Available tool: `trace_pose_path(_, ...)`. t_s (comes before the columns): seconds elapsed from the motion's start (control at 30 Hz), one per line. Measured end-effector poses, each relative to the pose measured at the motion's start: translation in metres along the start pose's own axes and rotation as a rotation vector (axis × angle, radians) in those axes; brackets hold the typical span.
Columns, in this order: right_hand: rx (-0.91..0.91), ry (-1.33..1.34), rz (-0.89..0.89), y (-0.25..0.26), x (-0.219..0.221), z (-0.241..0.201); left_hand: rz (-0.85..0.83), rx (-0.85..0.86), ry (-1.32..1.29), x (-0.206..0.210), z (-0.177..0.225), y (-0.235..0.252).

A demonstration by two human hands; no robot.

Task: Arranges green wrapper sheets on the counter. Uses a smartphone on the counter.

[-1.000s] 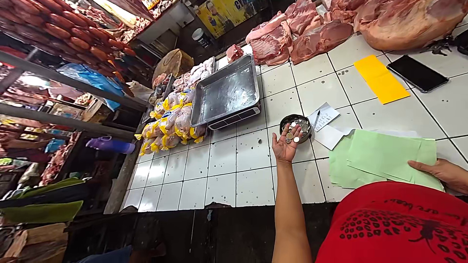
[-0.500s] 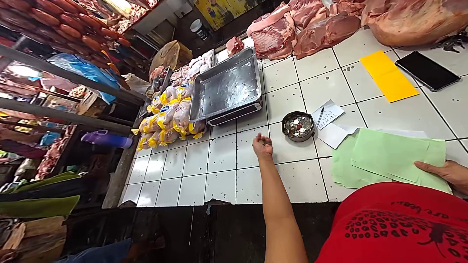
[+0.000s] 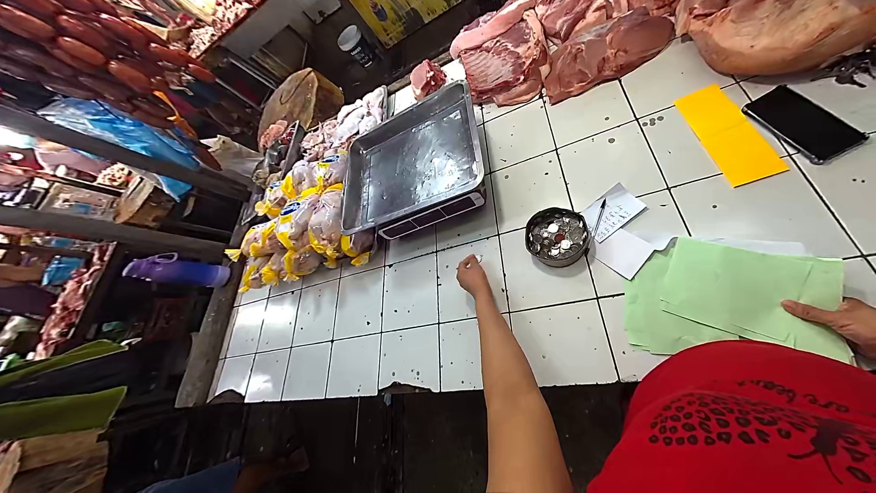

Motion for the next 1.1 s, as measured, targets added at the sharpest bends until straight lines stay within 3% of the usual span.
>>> trace_pose_path(0.07, 0.004, 0.009, 0.004, -0.001, 0.0, -0.001, -0.089, 0.122, 0.302, 0.007, 0.0, 0.005)
trace_pose_path(0.17, 0.001, 0.017, -0.004, 0.0, 0.001, 0.0, -0.122, 0.147, 0.472, 0.011, -0.001, 0.008)
trace_pose_path(0.4, -0.003, 0.029, -0.004, 0.004, -0.001, 0.001, -0.041, 0.091, 0.429, 0.004, -0.004, 0.015)
trace_pose_path(0.57, 0.01, 0.036, -0.023, 0.0, -0.002, -0.002, -0.11, 0.026, 0.551, 0.005, -0.006, 0.01)
trace_pose_path(0.73, -0.03, 0.021, -0.049, -0.001, -0.004, -0.003, -0.233, 0.142, 0.658, 0.012, -0.008, -0.002)
trace_pose_path(0.97, -0.049, 0.012, -0.107, 0.013, -0.006, 0.004, -0.055, 0.177, 0.543, -0.002, -0.019, -0.008)
trace_pose_path(1.1, -0.045, 0.041, -0.111, 0.007, -0.005, 0.005, -0.101, 0.172, 0.583, -0.006, -0.022, 0.0)
Point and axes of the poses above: each hand's wrist, its own y-axis towards the middle knuckle, its own x-axis out of the palm, z = x × y, the point moved 6 cm from there along y, towards the middle knuckle, and after that the axes turned 4 degrees about x, right-handed, at the moved point
